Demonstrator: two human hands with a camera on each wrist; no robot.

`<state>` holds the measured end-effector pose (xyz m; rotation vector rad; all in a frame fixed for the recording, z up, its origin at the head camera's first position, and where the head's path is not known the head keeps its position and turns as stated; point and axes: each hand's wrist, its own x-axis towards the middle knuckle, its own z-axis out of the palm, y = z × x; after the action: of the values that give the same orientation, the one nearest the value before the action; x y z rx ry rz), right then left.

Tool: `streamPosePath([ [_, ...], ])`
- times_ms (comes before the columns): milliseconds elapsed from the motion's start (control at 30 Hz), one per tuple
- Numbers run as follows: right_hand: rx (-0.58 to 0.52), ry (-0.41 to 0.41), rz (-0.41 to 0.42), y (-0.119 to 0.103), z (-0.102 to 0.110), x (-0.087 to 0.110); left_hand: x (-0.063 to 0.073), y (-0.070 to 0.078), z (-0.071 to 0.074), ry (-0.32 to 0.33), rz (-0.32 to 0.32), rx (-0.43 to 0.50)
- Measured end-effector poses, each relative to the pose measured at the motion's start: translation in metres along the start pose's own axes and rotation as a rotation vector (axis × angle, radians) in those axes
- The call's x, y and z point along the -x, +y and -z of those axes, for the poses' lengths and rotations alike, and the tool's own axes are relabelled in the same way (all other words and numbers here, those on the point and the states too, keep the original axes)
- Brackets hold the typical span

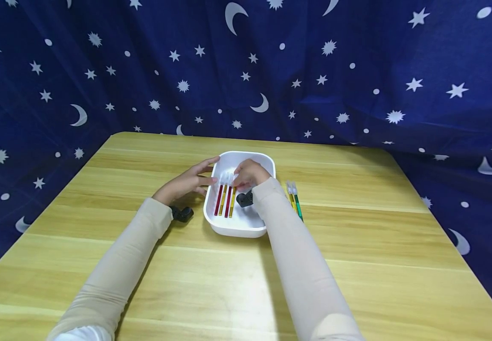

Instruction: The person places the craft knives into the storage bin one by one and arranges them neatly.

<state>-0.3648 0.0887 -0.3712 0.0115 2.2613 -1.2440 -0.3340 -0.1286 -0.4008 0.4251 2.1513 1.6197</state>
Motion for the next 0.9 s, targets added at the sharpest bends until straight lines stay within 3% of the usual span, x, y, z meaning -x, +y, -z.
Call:
streamPosePath([
  [200,0.075,-0.017,-0.005,-0.006,0.002,0.005,0.0,-0.001,0.0,-0.005,-0.004,0.0],
  [333,0.132,0.013,0.01,-0.011,0.004,0.009,0.0,0.0,-0.001,-0.003,0.004,0.005],
  [533,0.187,0.061,0.085,-0.018,0.007,0.02,0.001,0.001,-0.002,-0.003,0.003,-0.001],
  [900,0.276,0.015,0.231,-0.021,0.019,0.031,0.002,0.001,0.0,-0.008,0.001,-0.001],
])
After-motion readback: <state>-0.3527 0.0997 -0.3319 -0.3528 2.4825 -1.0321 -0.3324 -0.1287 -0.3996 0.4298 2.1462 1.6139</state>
